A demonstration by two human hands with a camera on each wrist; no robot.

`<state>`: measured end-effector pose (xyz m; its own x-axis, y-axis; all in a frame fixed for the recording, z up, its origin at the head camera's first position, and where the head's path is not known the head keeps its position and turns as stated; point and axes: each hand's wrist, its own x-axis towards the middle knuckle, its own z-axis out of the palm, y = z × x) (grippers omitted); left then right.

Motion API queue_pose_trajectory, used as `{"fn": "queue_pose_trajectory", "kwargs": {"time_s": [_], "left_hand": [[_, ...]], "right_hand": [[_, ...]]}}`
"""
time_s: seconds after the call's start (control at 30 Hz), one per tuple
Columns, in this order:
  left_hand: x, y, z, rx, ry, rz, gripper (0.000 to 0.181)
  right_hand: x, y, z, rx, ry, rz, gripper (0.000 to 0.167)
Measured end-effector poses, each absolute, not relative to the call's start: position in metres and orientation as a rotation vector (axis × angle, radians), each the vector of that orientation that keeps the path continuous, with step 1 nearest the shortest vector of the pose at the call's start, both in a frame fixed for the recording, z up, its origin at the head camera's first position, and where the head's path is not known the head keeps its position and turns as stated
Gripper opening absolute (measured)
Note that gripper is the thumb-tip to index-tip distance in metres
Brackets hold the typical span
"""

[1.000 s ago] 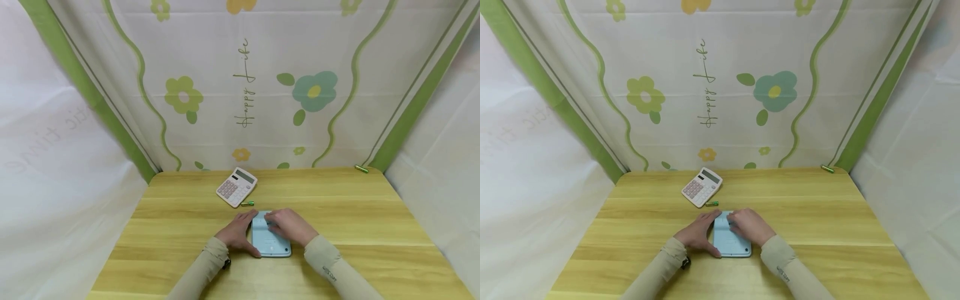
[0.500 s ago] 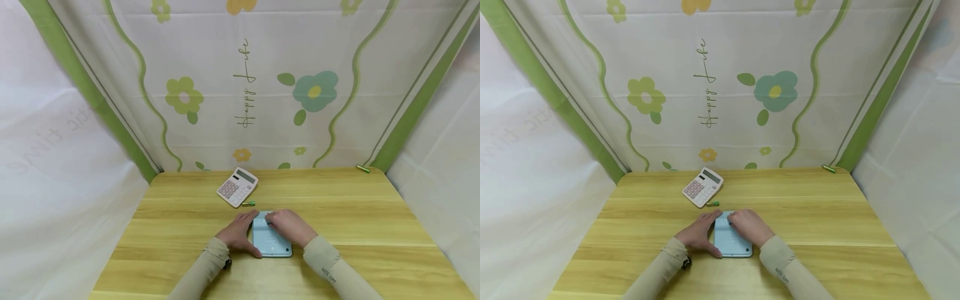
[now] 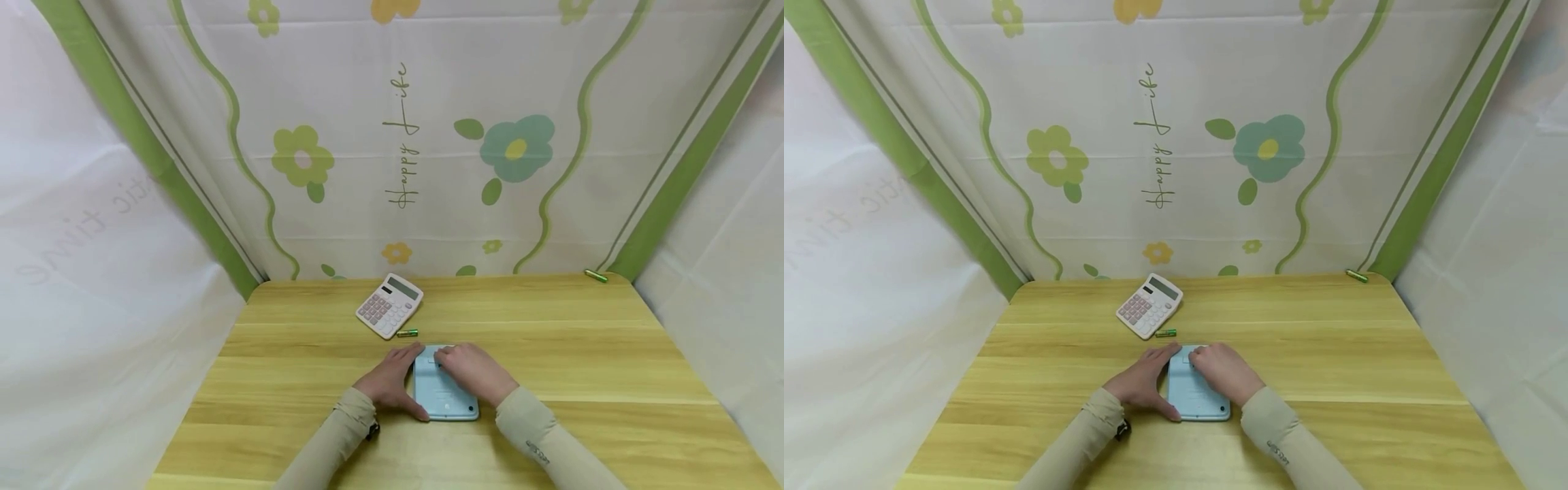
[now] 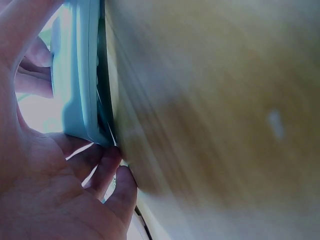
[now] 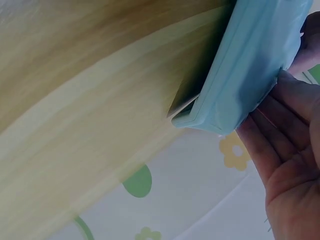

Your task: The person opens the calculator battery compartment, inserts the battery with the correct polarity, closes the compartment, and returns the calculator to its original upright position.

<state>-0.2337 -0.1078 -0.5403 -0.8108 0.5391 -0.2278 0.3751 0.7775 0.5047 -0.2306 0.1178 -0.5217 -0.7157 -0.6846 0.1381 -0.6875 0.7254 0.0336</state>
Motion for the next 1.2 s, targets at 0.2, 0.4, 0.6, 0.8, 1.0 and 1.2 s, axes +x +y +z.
{"fn": "queue_pose_trajectory", "kwargs": {"time_s": [0.2,0.4,0.6,0.8,1.0,1.2], "left_hand": [[-0.2339,-0.1078,-0.5412,0.705,2.612,0.623,0.133],[-0.2338,-0.1076,-0.5402,0.701,2.612,0.62,0.132],[-0.2333,-0.1083,-0.5388,0.702,2.61,0.621,0.132],[-0.2334,-0.1089,-0.5391,0.707,2.615,0.62,0.132],[-0.2336,-0.108,-0.5414,0.698,2.613,0.615,0.131],[-0.2338,-0.1079,-0.5393,0.693,2.607,0.62,0.131]], "right_hand": [[-0.2304,0.1188,-0.5203,1.11,-2.796,0.057,0.02],[-0.229,0.1191,-0.5209,1.11,-2.796,0.096,0.03],[-0.2279,0.1173,-0.5202,1.075,-2.821,0.16,0.03],[-0.2265,0.1152,-0.5198,1.03,-2.851,0.188,0.028],[-0.2267,0.114,-0.5201,1.025,-2.841,0.2,0.026],[-0.2282,0.1143,-0.5217,1.047,-2.804,0.167,0.027]]}}
